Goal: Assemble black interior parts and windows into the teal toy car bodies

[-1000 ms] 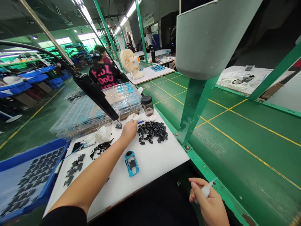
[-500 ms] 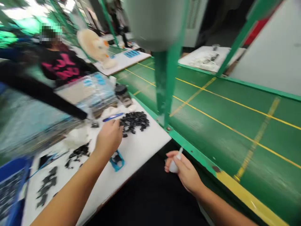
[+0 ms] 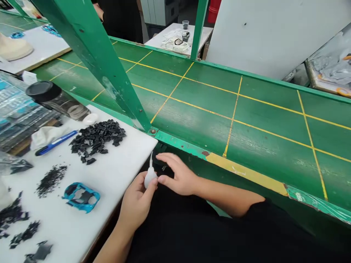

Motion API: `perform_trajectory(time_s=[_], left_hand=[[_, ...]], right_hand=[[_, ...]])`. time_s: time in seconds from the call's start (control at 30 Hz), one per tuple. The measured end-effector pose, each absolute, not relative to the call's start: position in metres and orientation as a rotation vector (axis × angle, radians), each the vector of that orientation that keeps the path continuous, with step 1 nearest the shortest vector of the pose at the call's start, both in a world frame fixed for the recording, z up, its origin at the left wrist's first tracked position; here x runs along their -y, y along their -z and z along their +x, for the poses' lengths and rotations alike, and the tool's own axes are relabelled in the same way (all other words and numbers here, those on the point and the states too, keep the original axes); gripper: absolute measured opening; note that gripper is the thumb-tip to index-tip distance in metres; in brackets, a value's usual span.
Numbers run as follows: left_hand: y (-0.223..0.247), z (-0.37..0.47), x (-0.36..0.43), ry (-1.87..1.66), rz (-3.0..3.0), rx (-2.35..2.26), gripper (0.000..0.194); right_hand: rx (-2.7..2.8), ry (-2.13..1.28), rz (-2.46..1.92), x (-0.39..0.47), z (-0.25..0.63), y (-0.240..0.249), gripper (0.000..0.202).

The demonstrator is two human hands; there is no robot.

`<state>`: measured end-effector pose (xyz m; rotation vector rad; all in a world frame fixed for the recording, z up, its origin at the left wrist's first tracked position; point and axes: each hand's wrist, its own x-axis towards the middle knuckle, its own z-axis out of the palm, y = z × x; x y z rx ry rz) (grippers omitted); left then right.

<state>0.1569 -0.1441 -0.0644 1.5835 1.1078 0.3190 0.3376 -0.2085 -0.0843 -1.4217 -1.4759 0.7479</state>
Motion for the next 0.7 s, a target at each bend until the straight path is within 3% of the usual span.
perform_trajectory(time_s=[0.1,0.2,0.3,0.37,0.5,0.6,0.7], left_hand=[[0.055,0.149,0.150,-0.410,1.522,-1.213,0.046],[0.049,0.143,0.154,-0.498,1.453,-1.270,0.046],[0.052,0.135,0.154,-0.527,1.419,-1.276,0.047],[0.057,0.126,0.152,-0.527,1.415,-1.274,0.047],[0.062,0.109,0.148,-0.541,1.388,-1.243,0.045],[0.058,0.100,0.148,-0.588,1.351,-1.170,0.042],[0.050,0.093,0.148,-0.606,1.319,-1.135,0.040]], right_hand=[[1.775,-0.356,-1.851,0.205,0.373,0.087,0.052],[1.905,-0.189,-2.122,0.192,0.403,0.087,0.056],[1.630,0.078,-2.416,0.180,0.426,0.082,0.067],[1.440,0.206,-2.503,0.176,0.438,0.078,0.061],[1.370,0.114,-2.518,0.176,0.453,0.068,0.025],[1.323,0.066,-2.528,0.179,0.457,0.060,0.023],[1.201,-0.058,-2.695,0.178,0.457,0.055,0.035]])
